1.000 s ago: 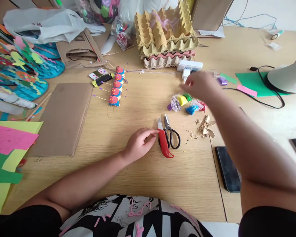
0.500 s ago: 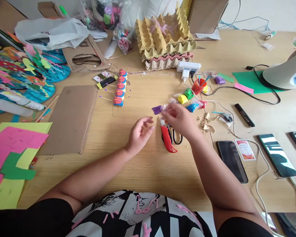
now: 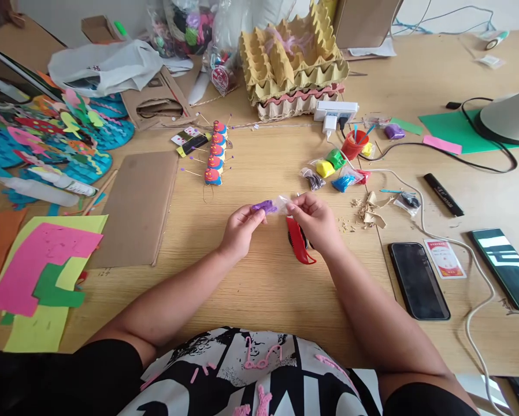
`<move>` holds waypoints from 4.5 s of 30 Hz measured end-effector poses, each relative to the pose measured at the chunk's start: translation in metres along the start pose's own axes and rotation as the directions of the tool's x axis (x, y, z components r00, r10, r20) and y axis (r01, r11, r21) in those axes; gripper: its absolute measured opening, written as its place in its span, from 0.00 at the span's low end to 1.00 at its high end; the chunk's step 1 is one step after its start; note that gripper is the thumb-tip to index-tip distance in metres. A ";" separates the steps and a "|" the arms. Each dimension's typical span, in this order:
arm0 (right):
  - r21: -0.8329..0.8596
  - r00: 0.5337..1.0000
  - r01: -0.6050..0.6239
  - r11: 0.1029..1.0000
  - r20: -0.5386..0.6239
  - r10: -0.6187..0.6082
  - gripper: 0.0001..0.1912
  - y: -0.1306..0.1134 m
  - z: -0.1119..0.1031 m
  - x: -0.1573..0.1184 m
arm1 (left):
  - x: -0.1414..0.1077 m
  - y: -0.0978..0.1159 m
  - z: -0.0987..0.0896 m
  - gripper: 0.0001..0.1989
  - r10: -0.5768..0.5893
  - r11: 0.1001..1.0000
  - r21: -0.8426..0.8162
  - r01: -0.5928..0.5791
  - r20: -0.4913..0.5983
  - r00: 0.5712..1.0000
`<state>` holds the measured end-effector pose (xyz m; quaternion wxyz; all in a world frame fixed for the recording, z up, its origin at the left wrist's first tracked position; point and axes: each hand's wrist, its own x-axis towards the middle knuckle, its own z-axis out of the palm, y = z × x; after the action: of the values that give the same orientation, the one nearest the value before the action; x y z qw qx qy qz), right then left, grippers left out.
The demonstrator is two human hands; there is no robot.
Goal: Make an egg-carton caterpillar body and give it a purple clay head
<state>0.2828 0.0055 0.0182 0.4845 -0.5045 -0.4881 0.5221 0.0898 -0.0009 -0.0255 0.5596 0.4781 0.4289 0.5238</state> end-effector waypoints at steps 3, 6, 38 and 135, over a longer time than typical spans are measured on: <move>-0.033 0.999 0.047 0.998 0.018 -0.046 0.27 -0.001 -0.004 0.001 | -0.003 0.002 -0.001 0.21 0.039 0.996 0.074 -0.040 0.013 0.999; -0.107 0.995 0.070 0.992 0.077 -0.062 0.24 -0.004 -0.004 -0.001 | -0.005 0.007 0.000 0.18 0.128 0.981 0.152 -0.118 -0.054 0.990; -0.140 0.997 0.049 0.989 0.058 -0.041 0.25 0.003 0.022 -0.020 | -0.006 0.009 -0.001 0.18 0.114 0.988 0.100 -0.121 0.071 0.991; -0.220 0.982 0.094 0.971 0.184 -0.053 0.24 -0.025 0.000 -0.004 | -0.004 0.004 -0.001 0.21 0.173 0.978 0.116 -0.176 0.032 0.984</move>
<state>0.2828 0.0030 0.0429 0.3972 -0.4901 -0.6042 0.4869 0.0876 -0.0045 -0.0217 0.4867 0.5519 0.4095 0.5392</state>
